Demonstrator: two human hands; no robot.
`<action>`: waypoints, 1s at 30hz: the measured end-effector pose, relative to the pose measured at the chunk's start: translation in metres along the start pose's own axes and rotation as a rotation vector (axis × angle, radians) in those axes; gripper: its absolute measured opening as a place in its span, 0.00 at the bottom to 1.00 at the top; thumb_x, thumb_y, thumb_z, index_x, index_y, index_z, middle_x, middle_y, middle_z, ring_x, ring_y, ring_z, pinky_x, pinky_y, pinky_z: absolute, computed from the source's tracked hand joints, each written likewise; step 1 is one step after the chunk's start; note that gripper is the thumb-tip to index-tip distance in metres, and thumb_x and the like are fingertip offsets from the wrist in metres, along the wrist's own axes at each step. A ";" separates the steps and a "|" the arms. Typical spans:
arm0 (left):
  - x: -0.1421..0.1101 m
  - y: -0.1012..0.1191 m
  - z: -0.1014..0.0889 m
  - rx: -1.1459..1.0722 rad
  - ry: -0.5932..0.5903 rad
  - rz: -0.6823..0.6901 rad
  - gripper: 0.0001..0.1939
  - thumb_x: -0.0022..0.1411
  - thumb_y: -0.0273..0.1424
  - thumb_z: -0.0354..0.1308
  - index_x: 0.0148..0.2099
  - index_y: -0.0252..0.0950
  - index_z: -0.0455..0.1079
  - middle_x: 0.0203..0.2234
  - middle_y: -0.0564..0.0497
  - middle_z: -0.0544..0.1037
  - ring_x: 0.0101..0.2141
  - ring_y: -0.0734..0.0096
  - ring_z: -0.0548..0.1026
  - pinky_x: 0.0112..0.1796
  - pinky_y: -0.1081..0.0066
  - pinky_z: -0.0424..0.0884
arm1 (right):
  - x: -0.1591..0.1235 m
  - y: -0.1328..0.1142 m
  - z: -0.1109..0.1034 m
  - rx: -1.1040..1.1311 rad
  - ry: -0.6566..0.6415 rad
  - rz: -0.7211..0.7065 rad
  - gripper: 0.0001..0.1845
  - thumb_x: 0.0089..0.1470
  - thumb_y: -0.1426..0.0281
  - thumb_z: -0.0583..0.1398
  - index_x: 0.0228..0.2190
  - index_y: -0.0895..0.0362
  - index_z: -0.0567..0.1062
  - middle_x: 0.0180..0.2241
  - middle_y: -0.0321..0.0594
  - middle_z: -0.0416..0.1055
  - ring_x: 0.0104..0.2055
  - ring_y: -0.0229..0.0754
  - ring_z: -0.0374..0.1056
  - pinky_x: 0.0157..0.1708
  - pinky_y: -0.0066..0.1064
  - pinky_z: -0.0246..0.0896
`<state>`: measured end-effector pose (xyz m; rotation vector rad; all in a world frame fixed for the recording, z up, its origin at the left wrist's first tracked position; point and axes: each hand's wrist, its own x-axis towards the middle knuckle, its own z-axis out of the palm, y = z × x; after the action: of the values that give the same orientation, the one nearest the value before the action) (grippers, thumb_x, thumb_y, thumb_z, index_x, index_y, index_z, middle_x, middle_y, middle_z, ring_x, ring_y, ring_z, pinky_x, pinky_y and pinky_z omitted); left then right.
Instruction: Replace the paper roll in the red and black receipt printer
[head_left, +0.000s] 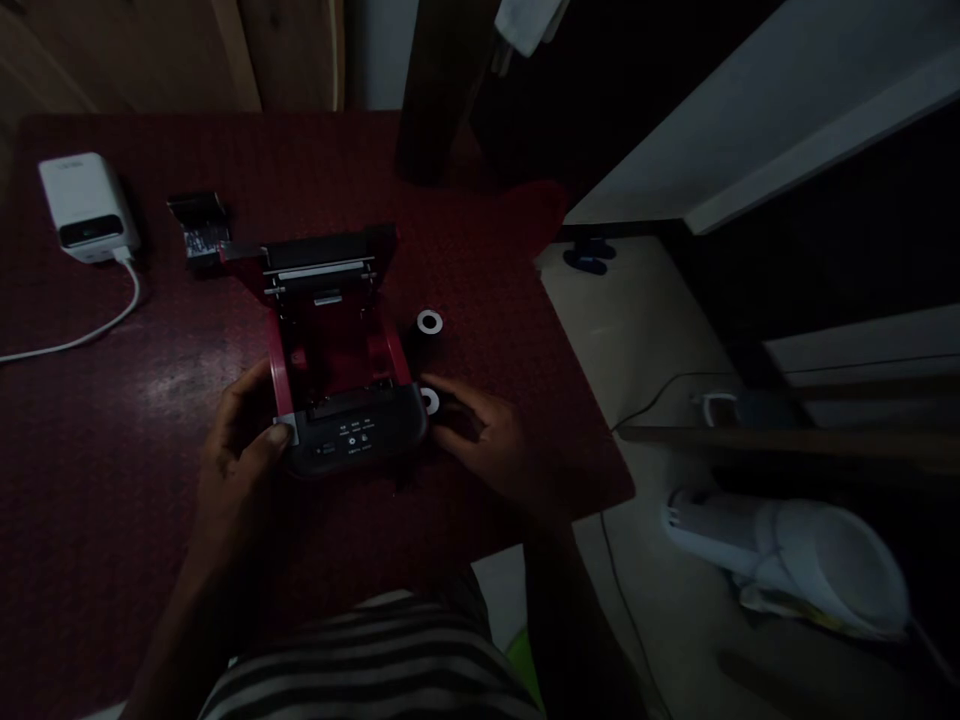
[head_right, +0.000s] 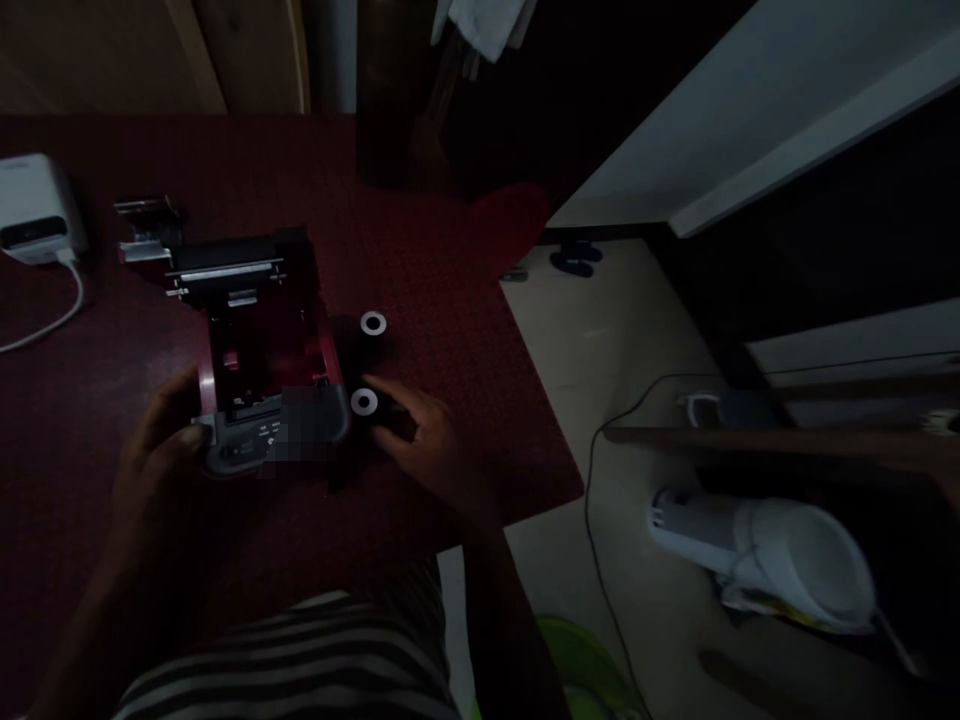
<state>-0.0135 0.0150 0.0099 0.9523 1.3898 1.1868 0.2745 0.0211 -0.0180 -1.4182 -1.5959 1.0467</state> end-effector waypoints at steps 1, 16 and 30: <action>0.000 0.001 0.000 0.007 -0.002 -0.003 0.30 0.69 0.41 0.72 0.72 0.52 0.78 0.69 0.53 0.80 0.71 0.45 0.74 0.67 0.54 0.73 | -0.003 -0.002 -0.005 0.005 -0.017 0.016 0.30 0.60 0.74 0.67 0.63 0.51 0.84 0.63 0.46 0.86 0.60 0.48 0.85 0.64 0.46 0.80; 0.002 -0.006 -0.003 -0.002 -0.004 0.037 0.30 0.68 0.44 0.73 0.71 0.52 0.80 0.66 0.50 0.83 0.66 0.46 0.80 0.60 0.58 0.80 | 0.085 0.014 -0.007 0.040 0.152 0.018 0.25 0.54 0.67 0.72 0.55 0.49 0.86 0.59 0.42 0.86 0.57 0.53 0.82 0.60 0.51 0.78; -0.001 0.004 0.004 -0.035 -0.014 -0.026 0.33 0.68 0.44 0.71 0.73 0.47 0.76 0.66 0.45 0.83 0.64 0.43 0.82 0.58 0.52 0.82 | 0.049 -0.126 -0.076 -0.290 -0.207 -0.359 0.21 0.71 0.67 0.69 0.62 0.41 0.82 0.59 0.37 0.86 0.60 0.53 0.83 0.65 0.51 0.77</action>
<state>-0.0099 0.0157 0.0135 0.9141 1.3622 1.1789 0.2904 0.0700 0.1283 -1.1654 -2.1285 0.7918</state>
